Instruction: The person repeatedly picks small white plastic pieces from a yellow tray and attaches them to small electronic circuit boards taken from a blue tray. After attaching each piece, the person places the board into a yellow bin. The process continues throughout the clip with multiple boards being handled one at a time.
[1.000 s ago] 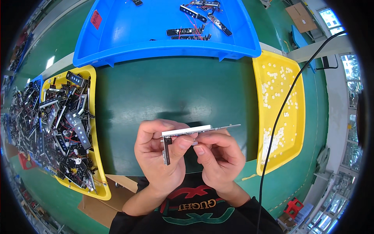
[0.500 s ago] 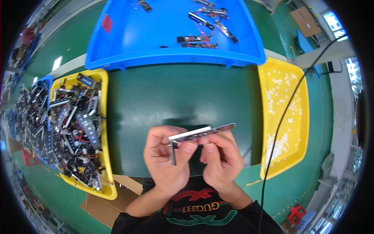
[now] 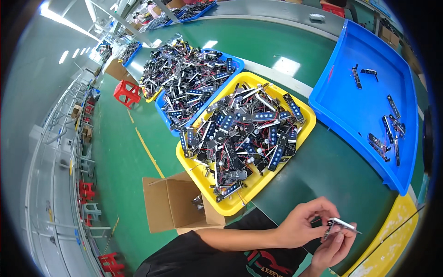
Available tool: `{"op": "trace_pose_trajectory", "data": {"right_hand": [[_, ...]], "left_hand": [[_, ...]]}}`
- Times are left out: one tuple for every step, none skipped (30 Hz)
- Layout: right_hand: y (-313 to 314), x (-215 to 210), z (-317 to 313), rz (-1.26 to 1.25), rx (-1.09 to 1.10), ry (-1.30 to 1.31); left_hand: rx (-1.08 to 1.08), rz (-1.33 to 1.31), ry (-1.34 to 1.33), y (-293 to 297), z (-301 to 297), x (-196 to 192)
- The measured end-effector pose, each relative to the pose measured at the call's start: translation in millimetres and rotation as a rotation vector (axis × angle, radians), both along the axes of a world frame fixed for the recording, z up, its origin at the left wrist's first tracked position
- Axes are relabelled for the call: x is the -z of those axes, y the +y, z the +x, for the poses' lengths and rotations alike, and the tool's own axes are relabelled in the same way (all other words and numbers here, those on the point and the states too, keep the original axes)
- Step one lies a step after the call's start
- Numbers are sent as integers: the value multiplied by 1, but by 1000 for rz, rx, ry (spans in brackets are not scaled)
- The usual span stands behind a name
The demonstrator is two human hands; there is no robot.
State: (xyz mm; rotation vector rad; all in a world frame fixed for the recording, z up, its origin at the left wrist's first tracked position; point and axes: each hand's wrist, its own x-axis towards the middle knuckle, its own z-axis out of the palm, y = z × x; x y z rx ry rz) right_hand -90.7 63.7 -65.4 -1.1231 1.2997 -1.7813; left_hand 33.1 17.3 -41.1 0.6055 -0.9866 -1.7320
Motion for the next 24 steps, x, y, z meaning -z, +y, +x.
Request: {"op": "trace_pose_trajectory", "data": {"right_hand": [[1, -3, 0, 14, -64, 25], [3, -5, 0, 29, -125, 49], [5, -6, 1, 43, -184, 72], [5, -3, 3, 32, -172, 89], [4, -1, 3, 24, -184, 126], [3, 0, 7, 4, -159, 183], [3, -3, 13, -17, -136, 240], [5, -7, 18, 18, -125, 204], [6, -4, 20, -3, -160, 185], [8, -8, 21, -16, -190, 201], [7, -13, 23, -26, -205, 233], [7, -13, 26, -82, -207, 219], [7, -15, 30, -142, -220, 205], [6, -19, 32, -186, -246, 244], [7, -20, 30, -190, -325, 280], [6, -21, 32, -169, -331, 238], [4, -23, 34, -146, -331, 198], [0, -28, 33, -113, -355, 147], [-1, -28, 27, -100, -354, 216], [0, -25, 21, -83, -364, 275], [-1, -22, 16, -64, -373, 336], [-1, -19, 11, -61, -332, 380], [1, -14, 7, -43, -300, 417], [3, -7, 1, -27, -258, 459]], "left_hand": [[-8, -13, -51, 3, 7, -2], [-14, -26, -103, 5, 14, -4], [-17, -39, -156, 9, 21, -7], [-39, -143, -224, 8, 26, -12], [-32, -156, -272, 10, 30, -16], [-23, -169, -321, 13, 34, -20], [-17, -183, -370, 17, 38, -25], [7, -163, -397, 19, 40, -30], [23, -183, -483, 19, 45, -38], [42, -199, -564, 19, 50, -50], [75, -221, -627, 17, 55, -60], [60, -337, -731, 16, 60, -69], [68, -360, -734, 17, 65, -75], [101, -390, -723, 14, 71, -81], [131, -419, -711, 12, 75, -85], [118, -439, -763, 9, 78, -93], [109, -460, -810, 4, 81, -100], [56, -486, -896, -3, 83, -113], [-18, -538, -1007, -15, 88, -127], [-189, -542, -998, -22, 101, -127], [-378, -523, -943, -34, 105, -133], [-427, -594, -1102, -53, 115, -146], [-496, -593, -1105, -70, 121, -153], [-523, -605, -1179, -92, 129, -156]]}}
